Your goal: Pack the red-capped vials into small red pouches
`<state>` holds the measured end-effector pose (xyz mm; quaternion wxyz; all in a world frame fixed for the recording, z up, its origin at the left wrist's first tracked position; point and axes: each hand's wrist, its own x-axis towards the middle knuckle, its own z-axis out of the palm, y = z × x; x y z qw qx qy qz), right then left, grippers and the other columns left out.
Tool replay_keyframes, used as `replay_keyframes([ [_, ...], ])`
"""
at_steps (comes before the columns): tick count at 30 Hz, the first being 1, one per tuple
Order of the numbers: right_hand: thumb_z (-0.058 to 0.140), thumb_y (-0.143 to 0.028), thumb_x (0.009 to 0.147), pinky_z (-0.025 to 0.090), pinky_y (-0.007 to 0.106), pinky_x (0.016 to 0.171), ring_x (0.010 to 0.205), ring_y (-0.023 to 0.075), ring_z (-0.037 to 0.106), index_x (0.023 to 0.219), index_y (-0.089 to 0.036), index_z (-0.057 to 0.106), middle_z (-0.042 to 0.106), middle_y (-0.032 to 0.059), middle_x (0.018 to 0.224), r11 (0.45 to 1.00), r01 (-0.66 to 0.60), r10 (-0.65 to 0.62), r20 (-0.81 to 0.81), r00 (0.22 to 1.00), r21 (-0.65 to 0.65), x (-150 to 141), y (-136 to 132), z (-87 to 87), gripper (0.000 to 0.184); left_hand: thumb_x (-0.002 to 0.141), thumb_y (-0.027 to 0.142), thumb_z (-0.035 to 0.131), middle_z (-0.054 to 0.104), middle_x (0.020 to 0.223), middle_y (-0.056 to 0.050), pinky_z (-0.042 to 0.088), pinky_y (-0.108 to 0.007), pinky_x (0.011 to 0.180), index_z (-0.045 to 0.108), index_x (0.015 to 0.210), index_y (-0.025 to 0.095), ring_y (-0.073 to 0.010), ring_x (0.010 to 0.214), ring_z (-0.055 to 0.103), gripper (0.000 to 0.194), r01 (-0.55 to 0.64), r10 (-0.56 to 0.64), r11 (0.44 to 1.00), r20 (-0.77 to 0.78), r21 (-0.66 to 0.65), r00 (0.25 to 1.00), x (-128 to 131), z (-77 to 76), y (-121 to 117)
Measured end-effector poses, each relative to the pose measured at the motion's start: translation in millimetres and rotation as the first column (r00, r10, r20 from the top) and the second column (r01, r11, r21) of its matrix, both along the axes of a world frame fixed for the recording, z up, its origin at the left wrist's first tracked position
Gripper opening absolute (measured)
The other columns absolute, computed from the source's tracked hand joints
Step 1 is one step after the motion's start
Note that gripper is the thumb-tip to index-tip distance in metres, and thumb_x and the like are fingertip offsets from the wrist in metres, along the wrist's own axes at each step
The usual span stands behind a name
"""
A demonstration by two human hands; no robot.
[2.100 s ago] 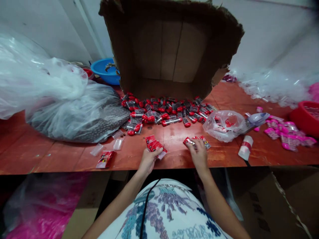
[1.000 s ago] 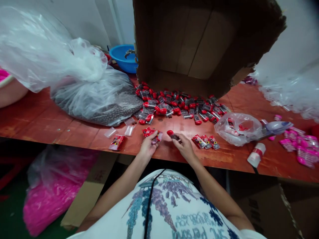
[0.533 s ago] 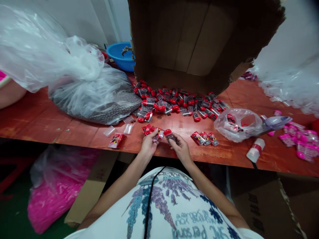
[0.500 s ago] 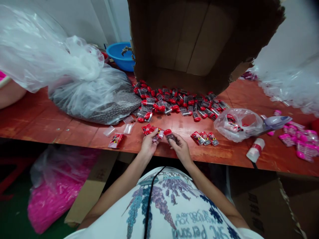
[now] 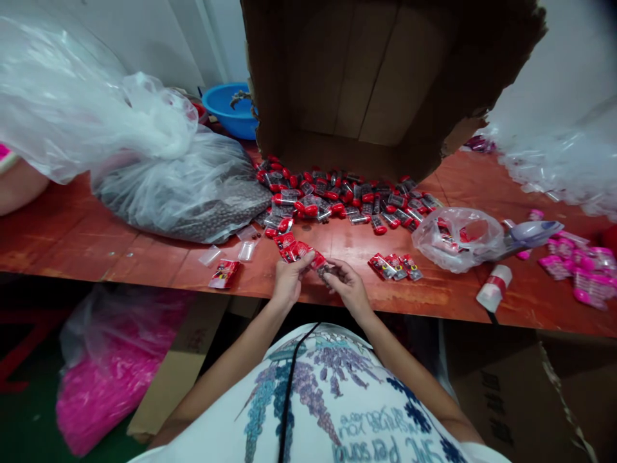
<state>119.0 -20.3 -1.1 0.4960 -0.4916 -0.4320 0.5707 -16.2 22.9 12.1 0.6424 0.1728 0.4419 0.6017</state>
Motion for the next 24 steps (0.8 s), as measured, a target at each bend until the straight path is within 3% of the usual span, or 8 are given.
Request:
replay_keyframes([
  [4, 0.064, -0.032, 0.077, 0.050, 0.023, 0.060, 0.077, 0.0147, 0.061, 0.115, -0.025, 0.063, 0.068, 0.0006, 0.098, 0.998, -0.035, 0.031, 0.071, 0.997, 0.052, 0.3, -1.7, 0.5, 0.038, 0.050, 0.013, 0.084, 0.067, 0.068, 0.001, 0.050, -0.024, 0.066, 0.063, 0.072, 0.014, -0.0123, 0.065, 0.064, 0.030, 0.042, -0.036, 0.994, -0.065, 0.096, 0.997, 0.3, 1.7, -1.0],
  [8, 0.063, -0.033, 0.079, 0.051, 0.028, 0.074, 0.087, 0.0170, 0.063, 0.114, -0.024, 0.062, 0.068, 0.0019, 0.103, 0.996, -0.002, -0.007, 0.099, 0.995, 0.092, 0.6, -2.9, -2.5, 0.036, 0.049, 0.013, 0.084, 0.069, 0.076, -0.001, 0.051, -0.029, 0.074, 0.065, 0.090, 0.016, -0.0166, 0.075, 0.066, 0.046, 0.098, -0.088, 0.990, -0.102, 0.100, 0.991, -0.6, 3.2, -2.2],
  [11, 0.064, -0.033, 0.079, 0.050, 0.029, 0.081, 0.089, 0.0168, 0.063, 0.109, -0.024, 0.062, 0.068, 0.0024, 0.102, 0.988, 0.050, -0.075, 0.168, 0.983, 0.149, 0.4, -4.5, -2.8, 0.031, 0.050, 0.015, 0.084, 0.067, 0.070, 0.000, 0.050, -0.025, 0.067, 0.065, 0.082, 0.015, -0.0140, 0.066, 0.062, 0.037, 0.103, -0.082, 0.990, -0.188, 0.101, 0.979, -1.8, 3.4, -2.7],
  [14, 0.065, -0.034, 0.079, 0.051, 0.027, 0.074, 0.084, 0.0163, 0.063, 0.106, -0.024, 0.061, 0.068, 0.0024, 0.098, 0.992, 0.023, -0.040, 0.134, 0.990, 0.125, -0.3, -4.3, -1.7, 0.029, 0.053, 0.019, 0.083, 0.061, 0.060, 0.003, 0.047, -0.022, 0.059, 0.062, 0.067, 0.015, -0.0106, 0.056, 0.056, 0.025, 0.122, -0.085, 0.984, -0.266, 0.128, 0.960, -2.6, 3.6, -4.1],
  [17, 0.065, -0.037, 0.078, 0.050, 0.024, 0.057, 0.072, 0.0150, 0.061, 0.109, -0.024, 0.056, 0.066, 0.0000, 0.084, 0.999, 0.014, -0.014, -0.015, 1.000, 0.040, -0.6, -1.9, -2.8, 0.036, 0.052, 0.017, 0.084, 0.063, 0.065, 0.002, 0.047, -0.022, 0.060, 0.065, 0.071, 0.015, -0.0114, 0.058, 0.057, 0.027, 0.192, -0.154, 0.973, -0.259, 0.128, 0.953, -1.9, 4.2, -6.7],
  [19, 0.066, -0.036, 0.077, 0.049, 0.023, 0.056, 0.069, 0.0145, 0.060, 0.117, -0.025, 0.052, 0.063, -0.0017, 0.079, 0.999, 0.013, -0.012, -0.034, 0.999, 0.037, 0.4, -0.8, -4.6, 0.044, 0.050, 0.016, 0.084, 0.066, 0.069, 0.000, 0.048, -0.024, 0.064, 0.067, 0.077, 0.014, -0.0130, 0.063, 0.059, 0.032, 0.228, -0.197, 0.968, -0.244, 0.107, 0.950, -1.1, 4.0, -8.3],
  [24, 0.064, -0.028, 0.080, 0.049, 0.029, 0.081, 0.092, 0.0167, 0.060, 0.127, -0.029, 0.054, 0.062, 0.0022, 0.102, 0.982, -0.092, 0.056, 0.215, 0.975, 0.164, 8.0, -1.1, -7.6, 0.048, 0.049, 0.017, 0.085, 0.064, 0.067, 0.001, 0.047, -0.024, 0.064, 0.065, 0.075, 0.013, -0.0121, 0.061, 0.058, 0.033, 0.186, -0.157, 0.979, -0.279, 0.079, 0.947, -0.6, 0.5, -8.6],
])
